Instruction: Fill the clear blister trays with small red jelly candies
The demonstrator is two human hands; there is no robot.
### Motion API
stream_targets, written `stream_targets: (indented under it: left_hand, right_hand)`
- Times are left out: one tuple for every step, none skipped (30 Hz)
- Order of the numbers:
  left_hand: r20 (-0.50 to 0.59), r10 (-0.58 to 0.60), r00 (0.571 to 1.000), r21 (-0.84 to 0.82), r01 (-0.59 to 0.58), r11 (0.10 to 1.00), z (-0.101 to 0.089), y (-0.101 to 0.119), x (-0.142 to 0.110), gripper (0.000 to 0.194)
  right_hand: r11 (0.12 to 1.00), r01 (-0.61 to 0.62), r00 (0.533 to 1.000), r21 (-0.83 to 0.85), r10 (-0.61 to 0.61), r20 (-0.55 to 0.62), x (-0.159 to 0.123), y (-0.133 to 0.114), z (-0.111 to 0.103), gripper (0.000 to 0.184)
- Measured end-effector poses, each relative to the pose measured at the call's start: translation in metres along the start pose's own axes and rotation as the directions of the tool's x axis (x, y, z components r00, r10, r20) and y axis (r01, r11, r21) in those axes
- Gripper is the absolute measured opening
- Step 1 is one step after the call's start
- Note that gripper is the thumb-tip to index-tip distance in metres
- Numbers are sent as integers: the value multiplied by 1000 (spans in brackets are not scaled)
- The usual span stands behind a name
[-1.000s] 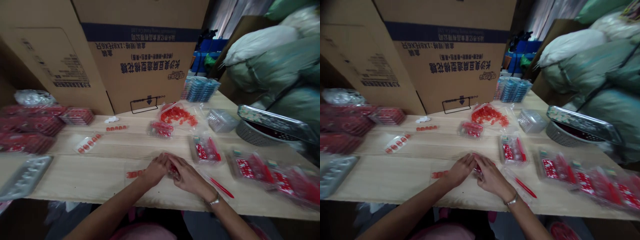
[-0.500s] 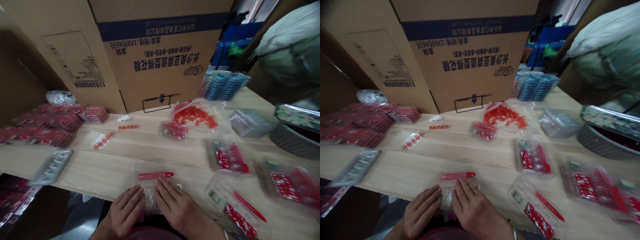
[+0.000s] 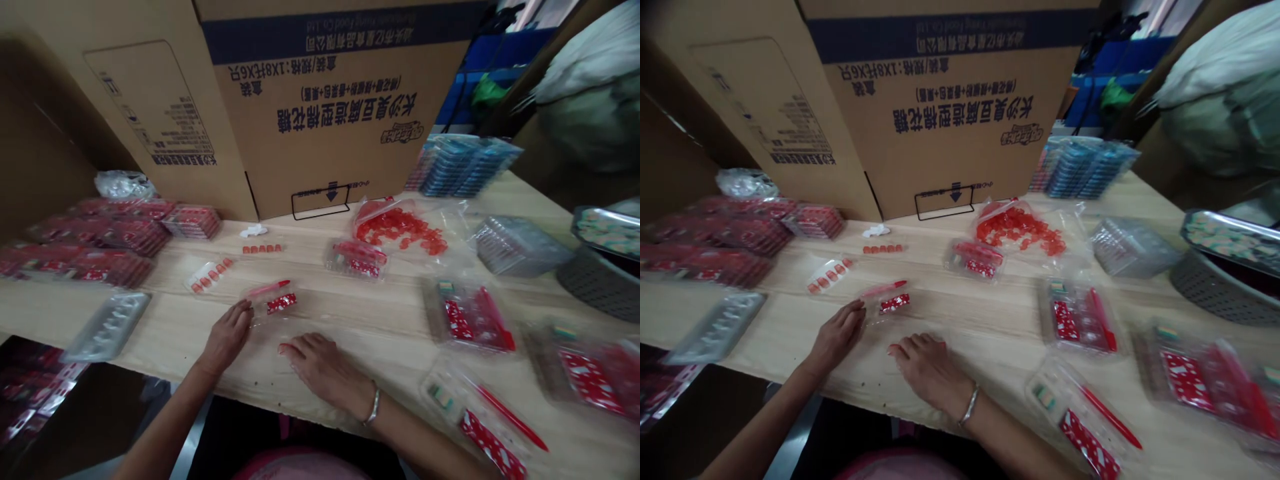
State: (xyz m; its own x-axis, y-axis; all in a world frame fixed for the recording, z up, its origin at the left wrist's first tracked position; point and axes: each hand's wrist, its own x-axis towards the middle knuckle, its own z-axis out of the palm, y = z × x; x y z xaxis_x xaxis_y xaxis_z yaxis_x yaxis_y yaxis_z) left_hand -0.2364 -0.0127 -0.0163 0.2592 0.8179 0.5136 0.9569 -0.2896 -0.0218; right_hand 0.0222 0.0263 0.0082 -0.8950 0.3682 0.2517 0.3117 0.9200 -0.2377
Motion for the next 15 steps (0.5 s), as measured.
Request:
stream_targets:
  left_hand:
    - [21, 9, 1000, -11, -8, 1000, 0, 1, 0, 18]
    - [46, 19, 999, -26, -18, 999, -1, 3, 1, 18]
    - [74, 29, 997, -47, -25, 999, -3, 6, 0, 18]
    - [105, 31, 994, -75, -23, 997, -5, 8, -1, 18]
    - [136, 26, 990, -109, -11, 994, -8, 10, -2, 19]
    - [166, 15, 986, -147, 9, 989, -10, 12, -3, 22]
    - [192, 0, 981, -186, 36, 982, -11, 14, -5, 25]
    - [211, -18, 977, -219, 66, 974, -12, 16, -7, 27]
    - [223, -38, 974, -244, 93, 965, -12, 17, -9, 29]
    - [232, -53, 971, -266, 116, 957, -12, 18, -11, 29]
    - [238, -66, 969, -285, 134, 949, -11, 19, -13, 30]
    - [243, -76, 967, -302, 149, 942, -10, 19, -14, 31]
    - [243, -80, 967, -316, 157, 936, -9, 19, -15, 33]
    - [237, -77, 968, -327, 154, 932, -9, 20, -15, 36]
    - [221, -73, 972, -329, 145, 933, -10, 21, -16, 38]
  right_hand:
    - [1000, -18, 1000, 17, 18, 10, 0, -2, 5, 18]
    - [999, -41, 999, 27, 41, 17, 1, -3, 7, 19]
    - [998, -63, 998, 31, 63, 23, 3, -2, 9, 17]
    - [997, -78, 997, 28, 77, 30, 5, -1, 9, 14]
    - [996, -86, 996, 21, 85, 38, 8, 0, 9, 10]
    - [996, -85, 995, 13, 84, 46, 11, 1, 9, 8]
    - [997, -77, 996, 7, 76, 52, 15, 1, 10, 7]
    - [998, -64, 996, 2, 63, 57, 19, 0, 10, 8]
    - [999, -48, 997, -6, 49, 64, 23, -3, 12, 9]
    - [999, -33, 997, -19, 34, 74, 28, -8, 14, 8]
    - [999, -15, 996, -41, 19, 90, 32, -13, 17, 7]
    - [998, -1, 994, -68, 9, 112, 36, -20, 20, 6]
    - [995, 10, 991, -100, 4, 134, 41, -26, 22, 5]
    - [991, 14, 988, -130, 6, 155, 45, -32, 24, 5]
    - [989, 12, 986, -145, 12, 167, 48, -36, 25, 6]
